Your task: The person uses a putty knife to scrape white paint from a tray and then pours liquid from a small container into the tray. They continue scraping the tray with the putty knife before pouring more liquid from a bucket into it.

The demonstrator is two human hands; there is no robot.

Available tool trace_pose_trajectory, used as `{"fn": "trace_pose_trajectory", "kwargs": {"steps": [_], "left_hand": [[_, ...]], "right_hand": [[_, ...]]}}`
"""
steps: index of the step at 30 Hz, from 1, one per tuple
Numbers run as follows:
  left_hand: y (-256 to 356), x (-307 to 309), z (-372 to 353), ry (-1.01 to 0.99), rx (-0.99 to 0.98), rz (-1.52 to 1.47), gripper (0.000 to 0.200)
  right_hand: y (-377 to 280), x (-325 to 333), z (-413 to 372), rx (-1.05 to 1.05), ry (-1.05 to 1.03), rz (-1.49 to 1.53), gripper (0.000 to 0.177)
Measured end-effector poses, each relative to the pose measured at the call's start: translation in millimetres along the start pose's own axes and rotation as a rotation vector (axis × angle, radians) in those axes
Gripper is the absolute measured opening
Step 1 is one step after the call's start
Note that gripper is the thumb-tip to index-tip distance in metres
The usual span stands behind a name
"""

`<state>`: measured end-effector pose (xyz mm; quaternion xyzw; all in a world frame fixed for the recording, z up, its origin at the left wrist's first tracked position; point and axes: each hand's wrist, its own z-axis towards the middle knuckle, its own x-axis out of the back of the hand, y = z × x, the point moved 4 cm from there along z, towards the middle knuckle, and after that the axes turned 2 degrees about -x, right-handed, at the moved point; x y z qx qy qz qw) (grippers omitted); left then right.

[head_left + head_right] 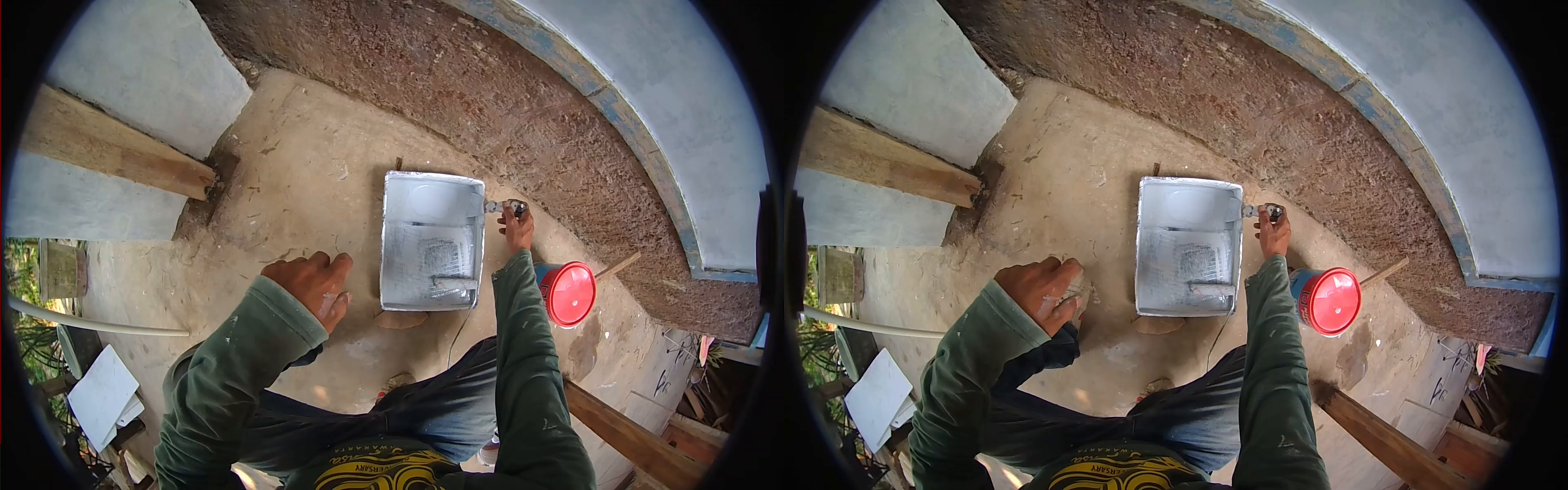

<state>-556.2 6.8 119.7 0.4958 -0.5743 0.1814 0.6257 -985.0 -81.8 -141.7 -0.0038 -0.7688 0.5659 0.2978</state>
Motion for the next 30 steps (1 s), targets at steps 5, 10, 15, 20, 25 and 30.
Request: {"fn": "trace_pose_trajectory", "kwargs": {"steps": [5,10,15,20,25,30], "left_hand": [[5,4,-3,-0.035,0.034,0.024,0.029],[2,4,-4,-0.095,0.072,-0.03,0.035],[-1,3,-4,-0.074,0.074,-0.01,0.038],[2,4,-4,-0.078,0.07,-0.004,0.039],[4,4,-4,-0.063,0.059,0.011,0.038],[4,2,-4,-0.061,0.053,-0.006,0.037]], "right_hand": [[17,-4,2,-0.253,-0.1,0.252,0.034],[35,-12,-2,-0.326,-0.131,0.37,0.033],[49,-16,-5,-0.345,-0.151,0.449,0.037],[57,-29,-12,-0.355,-0.166,0.531,0.035],[52,-41,-20,-0.354,-0.178,0.562,0.032],[47,-55,-25,-0.364,-0.164,0.546,0.03]]}}
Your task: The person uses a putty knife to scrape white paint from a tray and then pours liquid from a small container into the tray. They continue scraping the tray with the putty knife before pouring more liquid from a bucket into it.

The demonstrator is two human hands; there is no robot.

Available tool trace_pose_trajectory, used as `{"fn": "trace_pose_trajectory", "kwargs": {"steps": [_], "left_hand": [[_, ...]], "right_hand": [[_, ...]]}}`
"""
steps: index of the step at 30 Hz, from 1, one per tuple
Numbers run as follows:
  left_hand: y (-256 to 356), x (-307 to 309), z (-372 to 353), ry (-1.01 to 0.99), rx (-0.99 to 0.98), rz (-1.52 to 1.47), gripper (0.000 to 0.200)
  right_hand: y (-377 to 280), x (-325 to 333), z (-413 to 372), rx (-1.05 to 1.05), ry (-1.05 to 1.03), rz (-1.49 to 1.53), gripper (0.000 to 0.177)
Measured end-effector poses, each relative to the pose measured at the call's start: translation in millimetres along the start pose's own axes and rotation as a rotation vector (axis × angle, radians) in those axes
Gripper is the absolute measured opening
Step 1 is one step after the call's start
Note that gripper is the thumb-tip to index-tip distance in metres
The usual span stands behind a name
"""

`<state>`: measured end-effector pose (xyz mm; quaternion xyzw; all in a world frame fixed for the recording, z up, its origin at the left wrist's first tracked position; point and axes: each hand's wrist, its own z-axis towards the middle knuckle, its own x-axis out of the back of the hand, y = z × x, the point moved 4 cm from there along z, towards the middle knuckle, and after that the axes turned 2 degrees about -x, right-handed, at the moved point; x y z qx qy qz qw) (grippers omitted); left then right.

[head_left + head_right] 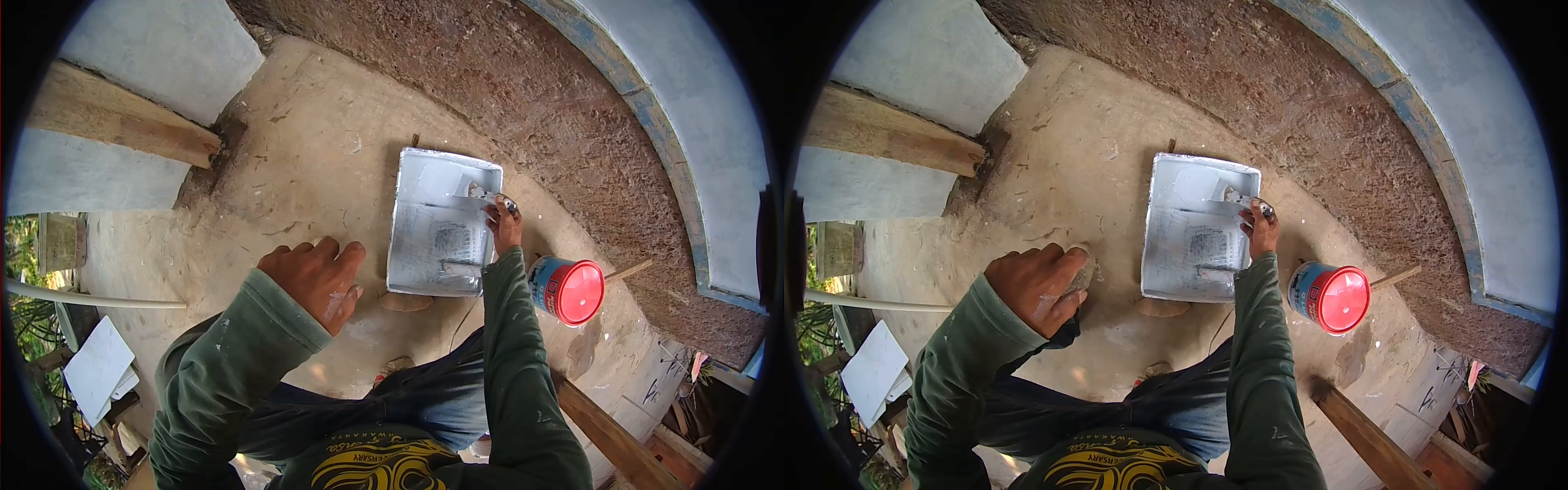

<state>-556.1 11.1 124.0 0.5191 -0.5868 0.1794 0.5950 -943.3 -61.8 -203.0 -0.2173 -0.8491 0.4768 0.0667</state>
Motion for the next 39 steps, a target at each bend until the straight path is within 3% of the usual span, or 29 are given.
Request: {"fn": "trace_pose_trajectory", "kwargs": {"steps": [12,31,34,39], "left_hand": [[-4,2,2,0.013,-0.002,-0.011,0.037],[2,8,6,0.018,-0.005,0.007,0.033],[2,7,6,0.017,0.001,-0.017,0.032],[0,4,8,0.033,-0.015,0.021,0.037]], "right_hand": [[7,-43,-10,0.045,-0.044,-0.013,0.037],[-8,-110,-19,0.2,-0.036,-0.128,0.032],[-35,-132,-37,0.41,-0.032,-0.374,0.03],[-53,-149,-50,0.548,-0.055,-0.654,0.028]]}}
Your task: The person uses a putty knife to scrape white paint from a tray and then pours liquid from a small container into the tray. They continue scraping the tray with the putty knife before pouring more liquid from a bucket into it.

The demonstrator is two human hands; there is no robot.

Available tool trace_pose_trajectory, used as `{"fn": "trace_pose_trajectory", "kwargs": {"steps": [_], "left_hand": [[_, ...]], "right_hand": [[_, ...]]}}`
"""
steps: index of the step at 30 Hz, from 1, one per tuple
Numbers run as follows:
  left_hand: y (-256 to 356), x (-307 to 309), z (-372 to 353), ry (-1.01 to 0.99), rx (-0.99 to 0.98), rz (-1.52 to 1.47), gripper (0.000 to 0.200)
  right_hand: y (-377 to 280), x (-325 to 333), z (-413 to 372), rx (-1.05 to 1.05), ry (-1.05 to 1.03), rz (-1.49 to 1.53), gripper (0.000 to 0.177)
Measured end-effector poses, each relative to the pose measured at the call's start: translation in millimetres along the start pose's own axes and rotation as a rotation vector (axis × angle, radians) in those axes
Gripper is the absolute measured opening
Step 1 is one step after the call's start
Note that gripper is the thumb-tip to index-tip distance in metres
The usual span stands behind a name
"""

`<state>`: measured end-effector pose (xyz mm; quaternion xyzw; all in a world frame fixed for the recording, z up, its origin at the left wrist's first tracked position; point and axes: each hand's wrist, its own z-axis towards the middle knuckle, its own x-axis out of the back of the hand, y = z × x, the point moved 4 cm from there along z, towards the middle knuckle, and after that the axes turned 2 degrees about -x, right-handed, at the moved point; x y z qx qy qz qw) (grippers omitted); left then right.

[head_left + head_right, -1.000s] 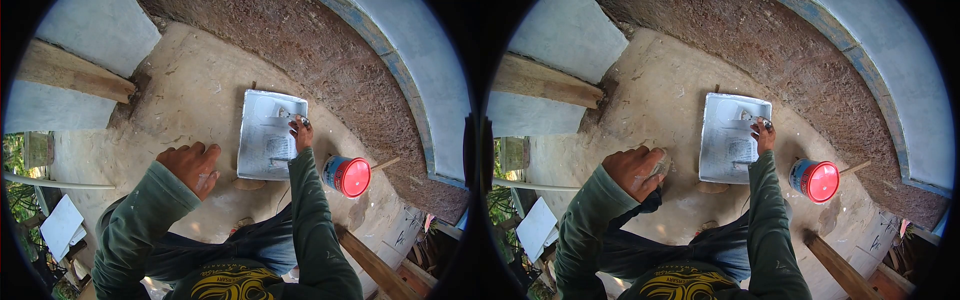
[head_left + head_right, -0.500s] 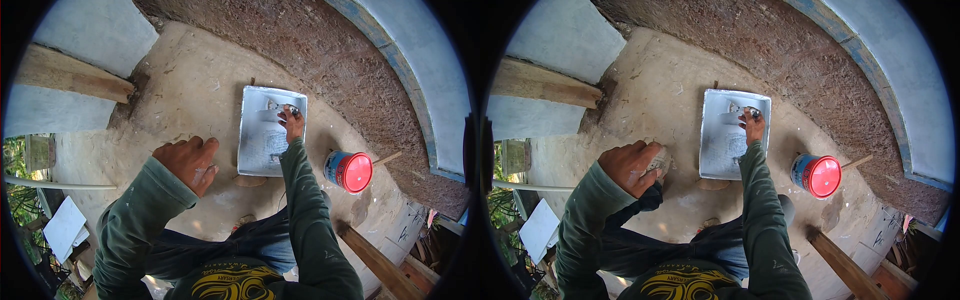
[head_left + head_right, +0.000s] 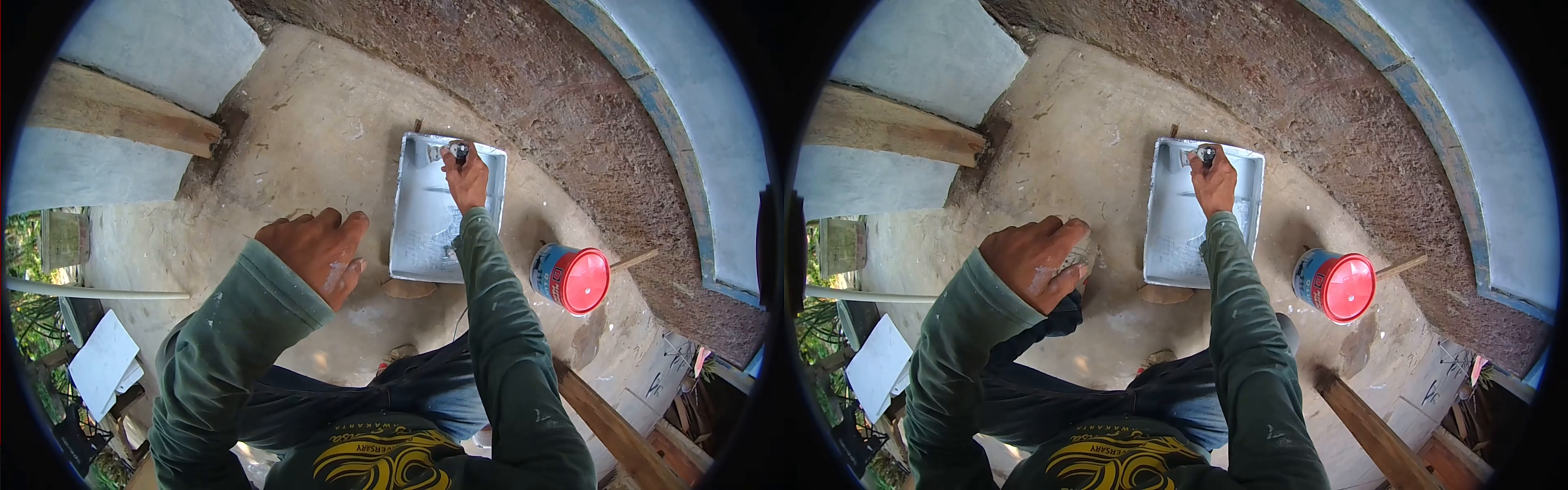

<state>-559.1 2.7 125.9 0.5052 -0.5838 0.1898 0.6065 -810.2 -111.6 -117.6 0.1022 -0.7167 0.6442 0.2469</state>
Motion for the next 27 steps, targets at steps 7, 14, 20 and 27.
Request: {"fn": "trace_pose_trajectory", "kwargs": {"steps": [7,14,20,27], "left_hand": [[-2,-4,0,-0.067,0.046,-0.023,0.032],[-11,-6,-5,-0.03,0.063,-0.026,0.034],[-32,0,-42,-0.047,0.328,-0.163,0.035],[-60,2,-161,-0.069,0.672,-0.347,0.034]], "right_hand": [[-11,-5,-11,0.225,-0.067,-0.211,0.022],[-10,17,-10,0.289,-0.055,-0.423,0.023],[3,14,22,0.254,-0.19,-0.468,0.034],[-2,2,42,0.244,-0.254,-0.536,0.038]]}}
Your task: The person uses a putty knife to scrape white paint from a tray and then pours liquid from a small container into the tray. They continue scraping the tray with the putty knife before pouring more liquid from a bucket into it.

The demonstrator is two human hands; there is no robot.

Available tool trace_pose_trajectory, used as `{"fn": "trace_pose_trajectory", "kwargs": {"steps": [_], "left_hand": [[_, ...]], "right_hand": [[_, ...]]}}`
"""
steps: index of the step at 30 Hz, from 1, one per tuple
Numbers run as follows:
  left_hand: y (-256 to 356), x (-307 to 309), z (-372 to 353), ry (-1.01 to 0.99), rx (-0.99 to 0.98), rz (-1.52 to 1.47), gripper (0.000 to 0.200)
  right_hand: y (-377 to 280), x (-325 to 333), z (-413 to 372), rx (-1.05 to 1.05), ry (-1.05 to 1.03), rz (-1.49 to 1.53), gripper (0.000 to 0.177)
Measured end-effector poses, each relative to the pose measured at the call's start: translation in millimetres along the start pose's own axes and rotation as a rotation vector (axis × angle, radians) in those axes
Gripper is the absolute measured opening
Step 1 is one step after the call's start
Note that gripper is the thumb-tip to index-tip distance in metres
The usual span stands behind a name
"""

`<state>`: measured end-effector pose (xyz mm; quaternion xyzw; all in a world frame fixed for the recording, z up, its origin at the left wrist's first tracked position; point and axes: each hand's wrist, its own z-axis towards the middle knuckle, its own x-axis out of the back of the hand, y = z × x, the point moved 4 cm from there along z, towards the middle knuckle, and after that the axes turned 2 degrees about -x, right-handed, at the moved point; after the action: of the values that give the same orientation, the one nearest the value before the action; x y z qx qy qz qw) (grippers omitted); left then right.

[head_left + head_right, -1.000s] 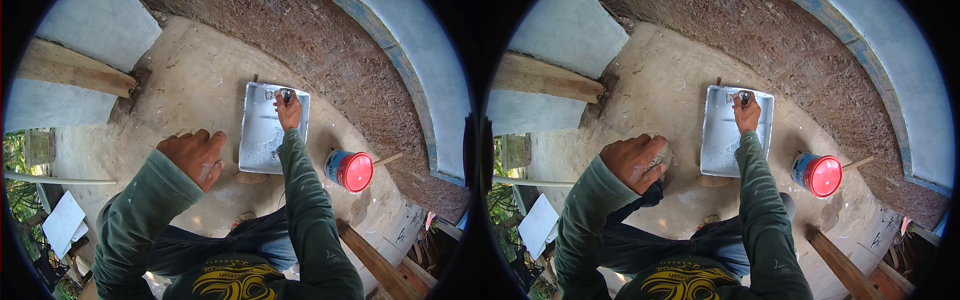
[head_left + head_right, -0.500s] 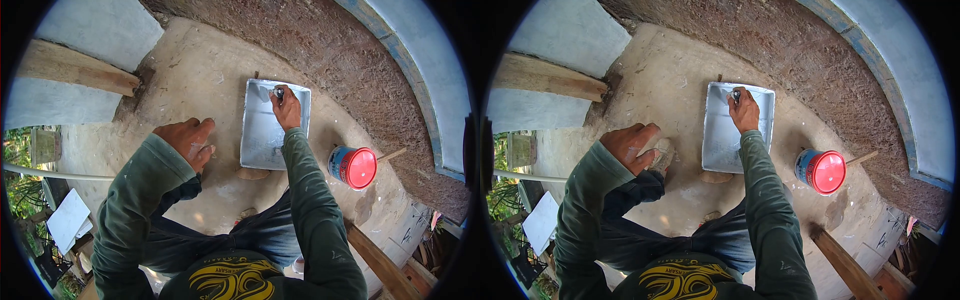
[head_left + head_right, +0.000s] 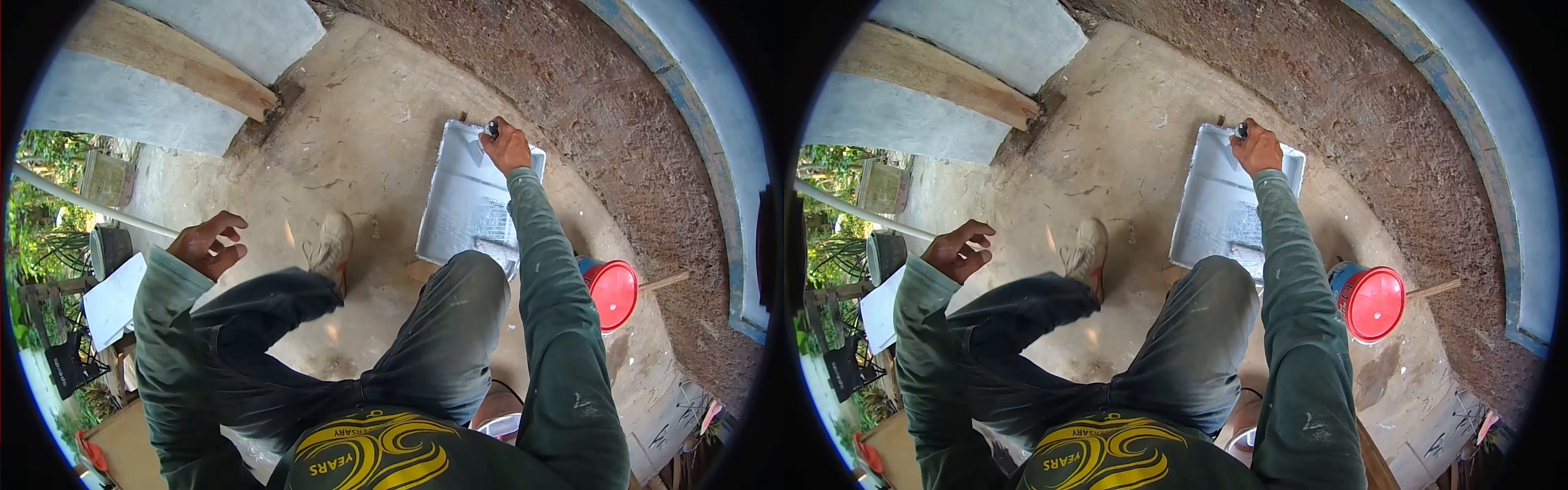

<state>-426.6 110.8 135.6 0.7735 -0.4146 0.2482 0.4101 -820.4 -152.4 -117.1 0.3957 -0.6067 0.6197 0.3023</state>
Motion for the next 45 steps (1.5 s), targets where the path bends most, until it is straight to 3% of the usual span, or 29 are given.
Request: {"fn": "trace_pose_trajectory", "kwargs": {"steps": [4,6,8,12,17,18,19,22,26,27,35,38,42,45], "left_hand": [[-21,24,10,0.082,-0.013,0.07,0.031],[-45,21,37,0.184,-0.057,-0.066,0.031],[-74,4,69,0.214,0.02,-0.159,0.032],[-162,-71,140,0.158,-0.053,-0.074,0.04],[-187,-150,204,0.187,-0.179,0.179,0.071],[-185,-160,216,0.074,-0.076,0.147,0.092],[-166,-165,224,0.073,-0.102,0.142,0.092],[-161,-192,245,-0.088,0.137,0.403,0.123],[-167,-220,251,-0.195,0.213,0.496,0.128],[-171,-224,251,-0.144,0.188,0.458,0.13],[-184,-230,255,-0.021,0.077,0.304,0.135],[-178,-228,254,-0.096,0.182,0.329,0.134],[-176,-224,254,-0.074,0.185,0.31,0.135],[-184,-230,258,-0.099,0.193,0.295,0.125]], "right_hand": [[1,3,-2,-0.061,0.037,-0.044,0.041],[7,1,-3,-0.109,0.027,-0.027,0.041],[6,2,-4,-0.104,0.027,-0.034,0.041],[-1,-4,-20,-0.097,0.064,-0.041,0.038],[-1,1,-32,-0.135,0.16,0.016,0.036],[6,0,-35,-0.153,0.17,0.002,0.036],[11,2,-32,-0.169,0.186,0.01,0.035],[25,8,-34,-0.197,0.223,0.044,0.034],[34,8,-47,-0.23,0.269,0.238,0.028],[33,5,-49,-0.257,0.277,0.249,0.029],[-13,-2,-63,-0.269,0.351,0.05,0.028],[-24,-3,-63,-0.308,0.274,0.007,0.028],[-16,8,-40,-0.264,0.131,-0.093,0.03],[-9,15,-26,-0.214,0.011,-0.169,0.031]]}}
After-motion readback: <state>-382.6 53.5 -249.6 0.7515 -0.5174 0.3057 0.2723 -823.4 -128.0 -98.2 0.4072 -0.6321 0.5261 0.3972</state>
